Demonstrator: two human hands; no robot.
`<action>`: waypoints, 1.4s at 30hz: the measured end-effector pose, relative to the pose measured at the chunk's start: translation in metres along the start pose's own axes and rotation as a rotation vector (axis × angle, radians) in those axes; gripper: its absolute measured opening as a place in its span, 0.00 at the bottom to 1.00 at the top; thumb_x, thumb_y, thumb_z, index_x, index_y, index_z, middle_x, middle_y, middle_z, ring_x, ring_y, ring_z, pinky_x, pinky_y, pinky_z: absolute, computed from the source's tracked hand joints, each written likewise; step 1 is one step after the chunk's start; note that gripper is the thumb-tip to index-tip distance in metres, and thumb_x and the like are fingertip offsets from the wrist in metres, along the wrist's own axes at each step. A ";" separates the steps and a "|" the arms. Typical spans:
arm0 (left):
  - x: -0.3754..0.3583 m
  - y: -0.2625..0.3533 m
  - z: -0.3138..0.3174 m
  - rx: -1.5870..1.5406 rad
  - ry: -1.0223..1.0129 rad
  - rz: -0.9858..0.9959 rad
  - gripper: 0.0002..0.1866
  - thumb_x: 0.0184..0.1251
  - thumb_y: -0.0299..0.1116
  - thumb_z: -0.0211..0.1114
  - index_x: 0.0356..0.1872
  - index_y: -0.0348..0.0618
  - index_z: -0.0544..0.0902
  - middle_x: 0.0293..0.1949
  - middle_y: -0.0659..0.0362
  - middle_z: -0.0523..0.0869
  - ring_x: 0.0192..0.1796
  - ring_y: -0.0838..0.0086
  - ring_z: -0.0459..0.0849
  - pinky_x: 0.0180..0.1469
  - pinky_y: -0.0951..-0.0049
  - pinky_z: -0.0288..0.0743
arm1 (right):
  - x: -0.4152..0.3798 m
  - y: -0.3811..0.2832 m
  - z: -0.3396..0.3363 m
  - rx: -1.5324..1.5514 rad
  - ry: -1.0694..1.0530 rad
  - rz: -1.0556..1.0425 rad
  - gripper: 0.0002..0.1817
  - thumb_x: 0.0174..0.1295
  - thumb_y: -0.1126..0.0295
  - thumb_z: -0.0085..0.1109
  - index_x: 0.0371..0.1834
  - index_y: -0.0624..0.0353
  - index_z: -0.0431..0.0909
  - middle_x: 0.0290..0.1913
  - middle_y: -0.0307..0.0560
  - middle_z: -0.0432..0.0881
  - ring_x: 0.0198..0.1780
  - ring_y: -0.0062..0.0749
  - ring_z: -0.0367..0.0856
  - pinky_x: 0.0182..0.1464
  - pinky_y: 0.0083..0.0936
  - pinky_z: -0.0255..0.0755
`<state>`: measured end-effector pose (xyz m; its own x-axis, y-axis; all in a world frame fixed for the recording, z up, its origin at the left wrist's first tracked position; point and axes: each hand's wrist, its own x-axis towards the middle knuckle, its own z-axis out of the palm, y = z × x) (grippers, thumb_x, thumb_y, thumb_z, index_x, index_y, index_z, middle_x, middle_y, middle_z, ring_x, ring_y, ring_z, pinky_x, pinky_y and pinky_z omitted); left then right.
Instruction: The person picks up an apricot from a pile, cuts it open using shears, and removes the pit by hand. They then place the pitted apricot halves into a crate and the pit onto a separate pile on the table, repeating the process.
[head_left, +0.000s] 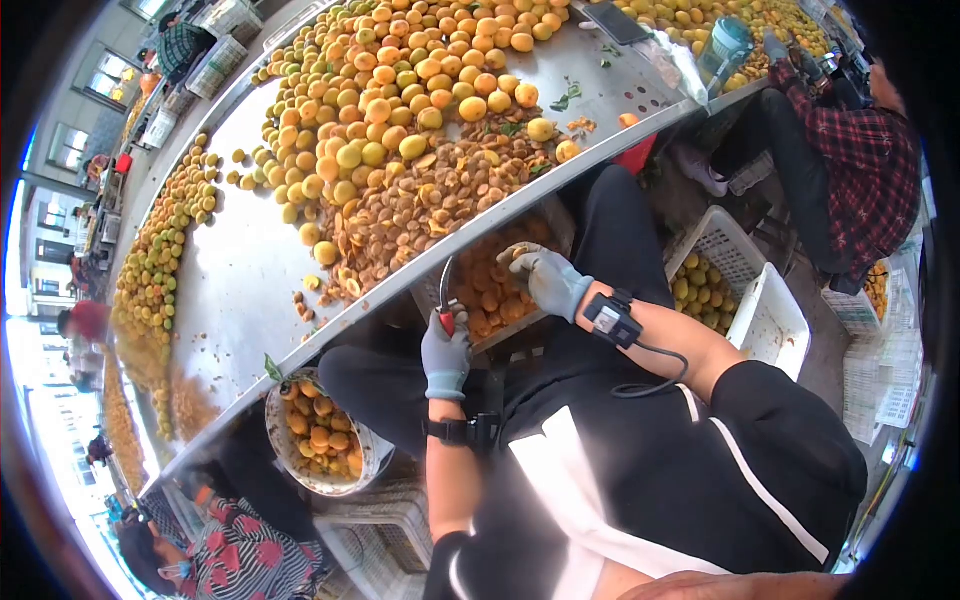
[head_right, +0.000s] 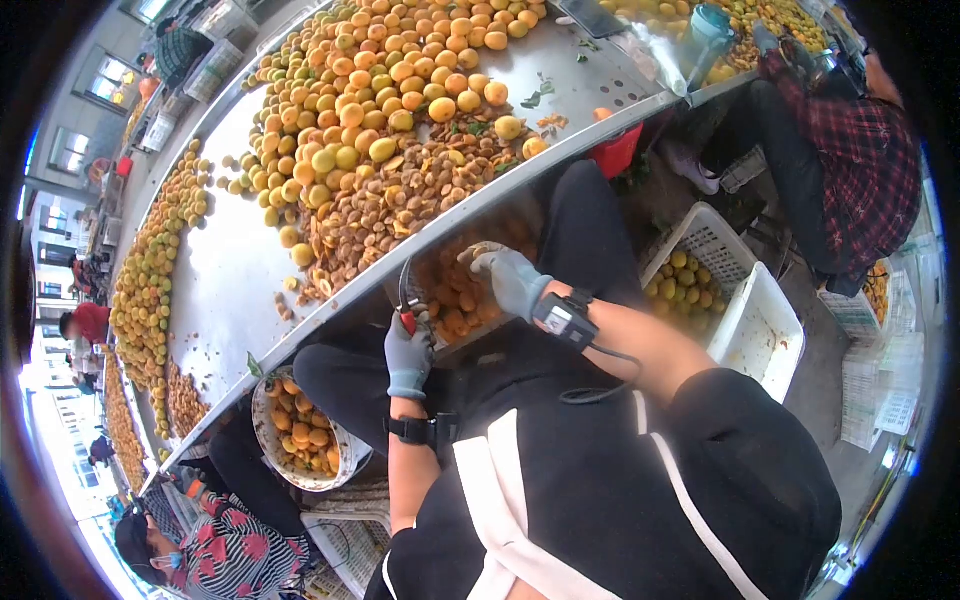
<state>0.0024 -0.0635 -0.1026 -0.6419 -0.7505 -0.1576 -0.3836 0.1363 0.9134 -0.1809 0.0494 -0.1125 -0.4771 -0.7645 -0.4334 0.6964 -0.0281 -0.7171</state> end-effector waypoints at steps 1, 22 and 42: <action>-0.002 0.009 -0.002 -0.101 -0.047 -0.096 0.07 0.68 0.26 0.60 0.46 0.42 0.78 0.29 0.67 0.79 0.25 0.86 0.71 0.28 0.83 0.67 | -0.009 -0.017 0.013 0.214 0.011 0.122 0.12 0.58 0.80 0.45 0.41 0.58 0.77 0.47 0.45 0.80 0.52 0.32 0.78 0.53 0.28 0.73; 0.014 -0.003 0.014 0.347 -0.260 0.018 0.14 0.57 0.33 0.61 0.46 0.46 0.74 0.34 0.42 0.82 0.40 0.43 0.80 0.39 0.51 0.72 | 0.167 -0.203 0.017 -1.747 0.267 -0.641 0.21 0.58 0.65 0.58 0.57 0.49 0.76 0.52 0.53 0.80 0.51 0.49 0.80 0.52 0.38 0.74; 0.001 0.043 0.003 -0.121 -0.178 -0.020 0.11 0.66 0.29 0.63 0.48 0.42 0.77 0.27 0.61 0.80 0.30 0.80 0.77 0.35 0.76 0.73 | 0.014 -0.122 0.021 0.075 -0.458 0.067 0.28 0.62 0.59 0.61 0.63 0.57 0.65 0.48 0.46 0.77 0.33 0.24 0.75 0.27 0.14 0.65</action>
<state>-0.0166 -0.0566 -0.0641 -0.7465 -0.6243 -0.2302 -0.3215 0.0355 0.9462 -0.2613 0.0287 -0.0193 -0.1557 -0.9713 -0.1798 0.7624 -0.0024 -0.6471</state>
